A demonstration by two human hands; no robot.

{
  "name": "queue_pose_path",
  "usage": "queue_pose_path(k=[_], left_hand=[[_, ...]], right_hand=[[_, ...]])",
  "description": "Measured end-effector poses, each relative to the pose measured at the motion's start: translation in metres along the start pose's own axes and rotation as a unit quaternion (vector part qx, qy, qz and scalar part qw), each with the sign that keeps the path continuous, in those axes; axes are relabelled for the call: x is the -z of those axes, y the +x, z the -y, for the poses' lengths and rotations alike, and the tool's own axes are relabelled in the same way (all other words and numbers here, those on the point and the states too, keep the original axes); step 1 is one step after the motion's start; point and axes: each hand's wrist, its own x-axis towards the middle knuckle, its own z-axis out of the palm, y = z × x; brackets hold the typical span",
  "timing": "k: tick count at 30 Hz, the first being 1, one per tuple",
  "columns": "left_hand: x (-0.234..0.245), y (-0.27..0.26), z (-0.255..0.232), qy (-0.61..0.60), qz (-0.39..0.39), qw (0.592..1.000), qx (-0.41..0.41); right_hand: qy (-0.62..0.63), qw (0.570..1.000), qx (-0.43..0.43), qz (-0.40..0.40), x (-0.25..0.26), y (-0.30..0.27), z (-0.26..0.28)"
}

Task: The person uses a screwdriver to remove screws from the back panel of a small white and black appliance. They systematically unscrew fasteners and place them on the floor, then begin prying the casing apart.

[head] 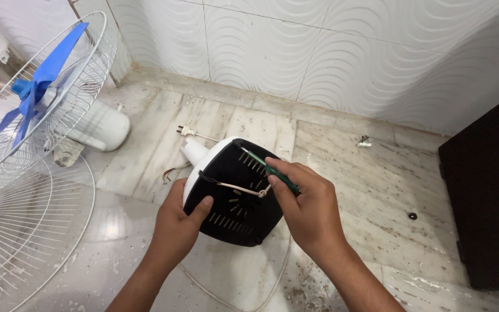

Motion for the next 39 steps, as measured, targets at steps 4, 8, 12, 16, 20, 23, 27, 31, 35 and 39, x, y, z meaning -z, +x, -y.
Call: queue_pose_path(k=[4, 8, 12, 16, 20, 23, 27, 31, 35, 39], left_hand=[[-0.001, 0.0, 0.002, -0.002, 0.0, 1.0, 0.0], [-0.002, -0.001, 0.003, -0.01, 0.004, 0.999, -0.033], [-0.002, -0.001, 0.001, 0.004, 0.004, 1.0, -0.01], [-0.003, -0.001, -0.002, -0.007, 0.012, 1.0, 0.0], [-0.003, -0.001, -0.003, 0.008, 0.009, 1.0, -0.012], [-0.004, -0.001, -0.004, 0.022, 0.004, 1.0, -0.004], [-0.003, -0.001, -0.003, 0.017, 0.002, 1.0, -0.016], [-0.003, -0.002, -0.002, 0.024, -0.001, 0.999, -0.024], [-0.004, -0.001, -0.001, 0.026, 0.001, 1.0, -0.01], [-0.004, -0.001, -0.003, 0.031, 0.0, 0.999, -0.012]], right_hand=[[-0.007, 1.0, 0.004, -0.003, 0.0, 0.001, 0.003], [-0.021, 1.0, -0.006, -0.006, -0.001, 0.001, 0.005], [-0.039, 0.999, -0.017, 0.002, 0.001, 0.001, 0.007], [-0.024, 0.998, 0.049, -0.017, -0.001, 0.003, 0.011], [-0.052, 0.998, 0.04, -0.027, -0.003, 0.005, 0.017], [-0.063, 0.997, 0.041, -0.035, -0.005, 0.005, 0.021], [-0.069, 0.995, 0.05, -0.057, -0.005, 0.006, 0.024], [-0.07, 0.994, 0.06, -0.057, -0.004, 0.007, 0.022], [-0.07, 0.994, 0.062, -0.052, -0.003, 0.007, 0.022], [-0.077, 0.994, 0.066, -0.052, -0.002, 0.007, 0.023]])
